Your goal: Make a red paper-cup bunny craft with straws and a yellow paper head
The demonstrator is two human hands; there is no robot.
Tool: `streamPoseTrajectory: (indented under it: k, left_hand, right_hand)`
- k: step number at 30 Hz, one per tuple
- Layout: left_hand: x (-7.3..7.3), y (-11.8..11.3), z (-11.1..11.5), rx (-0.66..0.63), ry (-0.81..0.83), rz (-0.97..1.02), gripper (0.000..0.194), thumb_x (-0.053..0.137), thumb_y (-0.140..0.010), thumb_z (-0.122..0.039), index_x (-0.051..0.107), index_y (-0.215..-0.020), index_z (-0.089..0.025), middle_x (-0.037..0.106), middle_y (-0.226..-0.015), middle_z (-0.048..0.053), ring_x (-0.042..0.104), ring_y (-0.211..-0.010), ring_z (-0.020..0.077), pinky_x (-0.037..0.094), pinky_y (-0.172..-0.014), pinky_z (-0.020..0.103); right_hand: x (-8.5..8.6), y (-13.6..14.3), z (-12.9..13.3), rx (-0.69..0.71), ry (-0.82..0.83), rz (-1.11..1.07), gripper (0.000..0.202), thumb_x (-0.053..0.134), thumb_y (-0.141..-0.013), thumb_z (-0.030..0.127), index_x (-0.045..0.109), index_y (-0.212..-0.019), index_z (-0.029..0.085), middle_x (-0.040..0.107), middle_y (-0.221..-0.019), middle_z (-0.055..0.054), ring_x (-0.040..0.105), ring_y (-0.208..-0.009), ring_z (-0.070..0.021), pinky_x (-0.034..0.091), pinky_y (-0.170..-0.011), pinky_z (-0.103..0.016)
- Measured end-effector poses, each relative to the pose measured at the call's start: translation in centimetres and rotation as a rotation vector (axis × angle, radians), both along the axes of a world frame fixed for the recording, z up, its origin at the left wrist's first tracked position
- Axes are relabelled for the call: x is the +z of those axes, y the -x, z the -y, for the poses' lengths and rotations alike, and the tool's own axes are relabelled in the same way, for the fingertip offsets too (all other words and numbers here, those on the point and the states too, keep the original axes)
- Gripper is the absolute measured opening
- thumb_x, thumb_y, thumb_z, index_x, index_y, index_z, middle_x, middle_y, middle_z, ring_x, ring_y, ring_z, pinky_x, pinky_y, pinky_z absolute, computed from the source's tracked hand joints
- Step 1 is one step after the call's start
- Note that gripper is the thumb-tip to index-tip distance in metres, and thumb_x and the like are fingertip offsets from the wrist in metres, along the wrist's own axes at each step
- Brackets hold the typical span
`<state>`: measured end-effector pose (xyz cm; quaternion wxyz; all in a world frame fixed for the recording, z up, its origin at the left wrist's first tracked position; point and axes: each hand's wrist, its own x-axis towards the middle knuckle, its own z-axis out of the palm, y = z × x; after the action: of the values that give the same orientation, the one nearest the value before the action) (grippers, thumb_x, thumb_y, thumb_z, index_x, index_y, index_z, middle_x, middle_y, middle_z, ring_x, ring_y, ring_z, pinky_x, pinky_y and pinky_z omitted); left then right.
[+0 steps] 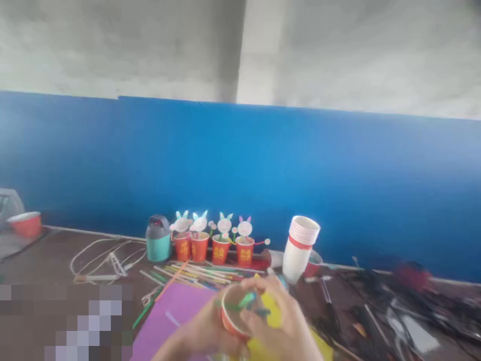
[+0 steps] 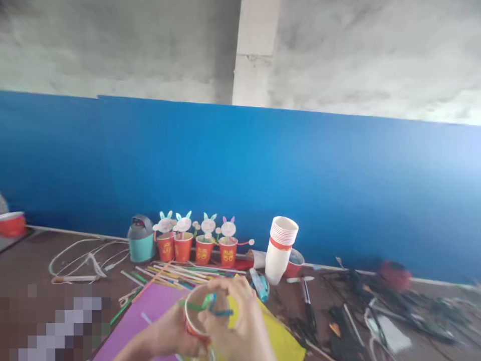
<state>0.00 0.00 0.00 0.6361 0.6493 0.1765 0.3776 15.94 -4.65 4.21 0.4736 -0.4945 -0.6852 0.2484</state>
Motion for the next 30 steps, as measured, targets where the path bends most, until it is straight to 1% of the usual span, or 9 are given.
streamPoseTrajectory:
  k: [2,4,7,10,15,19,23,26,30]
  left_hand:
    - [-0.5,0.4,-0.3,0.117,0.073,-0.026,0.070,0.087,-0.050,-0.036,0.059,-0.112,-0.017,0.063,-0.079,0.002,0.060,-0.076,0.0187,0.048,-0.070,0.028]
    - [-0.9,0.6,-0.4,0.223,0.084,-0.044,0.071,0.086,-0.052,-0.043,0.058,-0.112,-0.016,0.065,-0.080,0.003,0.060,-0.074,0.0191,0.049,-0.068,0.028]
    - [-1.4,0.8,-0.1,0.358,-0.012,-0.059,0.075,0.078,-0.063,-0.049,0.050,-0.126,-0.018,0.066,-0.105,0.010,0.061,-0.092,0.0258,0.050,-0.079,0.034]
    - [-1.6,0.7,0.3,0.460,-0.245,-0.111,0.062,0.063,-0.081,-0.036,0.039,-0.136,-0.024,0.056,-0.128,0.013,0.055,-0.113,0.0293,0.048,-0.093,0.040]
    - [-1.5,0.3,0.3,0.575,-0.718,-0.217,0.068,0.063,-0.075,-0.012,0.034,-0.135,-0.025,0.050,-0.127,0.015,0.049,-0.121,0.0304,0.045,-0.099,0.046]
    - [-1.6,-0.3,0.4,0.669,-0.822,-0.295,0.058,0.059,-0.076,-0.006,0.040,-0.128,-0.022,0.051,-0.120,0.016,0.053,-0.115,0.0289,0.049,-0.094,0.045]
    - [-1.7,-0.7,0.7,0.715,-0.892,-0.268,0.062,0.066,-0.074,-0.013,0.037,-0.127,-0.023,0.056,-0.114,0.013,0.059,-0.105,0.0281,0.052,-0.087,0.044]
    - [-1.7,-0.8,0.8,0.721,-0.822,-0.257,0.062,0.068,-0.074,-0.014,0.035,-0.125,-0.025,0.059,-0.109,0.010,0.063,-0.098,0.0256,0.054,-0.082,0.041]
    - [-1.8,-0.9,0.6,0.768,-0.861,-0.255,0.066,0.069,-0.070,-0.015,0.035,-0.125,-0.023,0.059,-0.109,0.012,0.062,-0.099,0.0273,0.052,-0.083,0.044]
  right_hand:
    - [-0.1,-1.3,-0.5,-0.095,-0.010,-0.100,0.032,0.068,-0.074,0.035,0.069,-0.103,0.023,0.071,-0.105,-0.007,0.064,-0.098,-0.0250,0.052,-0.087,-0.033]
    - [-0.1,-2.1,-0.9,-0.163,-0.003,-0.160,0.032,0.065,-0.077,0.043,0.070,-0.100,0.020,0.073,-0.100,-0.009,0.066,-0.094,-0.0254,0.054,-0.081,-0.031]
    - [-0.1,-2.2,-1.2,-0.215,0.039,-0.164,0.032,0.063,-0.078,0.048,0.072,-0.084,0.018,0.074,-0.083,-0.008,0.067,-0.079,-0.0238,0.055,-0.068,-0.027]
    - [-0.2,-1.7,-1.2,-0.212,0.013,-0.086,0.032,0.059,-0.081,0.048,0.070,-0.077,0.018,0.070,-0.071,-0.005,0.064,-0.068,-0.0208,0.052,-0.061,-0.025]
    - [-0.8,-1.1,-1.3,-0.273,-0.065,0.016,0.031,0.062,-0.079,0.047,0.071,-0.065,0.021,0.066,-0.084,-0.008,0.061,-0.084,-0.0253,0.050,-0.073,-0.031]
    - [-1.4,-0.6,-1.7,-0.313,-0.004,0.023,0.027,0.065,-0.075,0.047,0.076,-0.065,0.025,0.066,-0.099,-0.009,0.057,-0.098,-0.0308,0.045,-0.086,-0.039]
    - [-1.7,-0.2,-2.0,-0.188,0.100,-0.081,0.031,0.062,-0.075,0.048,0.077,-0.066,0.023,0.063,-0.107,-0.012,0.054,-0.105,-0.0340,0.041,-0.092,-0.045]
    - [-1.8,-0.2,-2.0,-0.070,0.143,-0.146,0.029,0.062,-0.076,0.045,0.077,-0.067,0.021,0.061,-0.113,-0.012,0.053,-0.109,-0.0335,0.040,-0.094,-0.044]
    - [-1.7,-0.4,-1.8,-0.038,0.212,-0.173,0.024,0.065,-0.072,0.038,0.074,-0.059,0.019,0.059,-0.120,-0.013,0.049,-0.115,-0.0354,0.033,-0.101,-0.049]
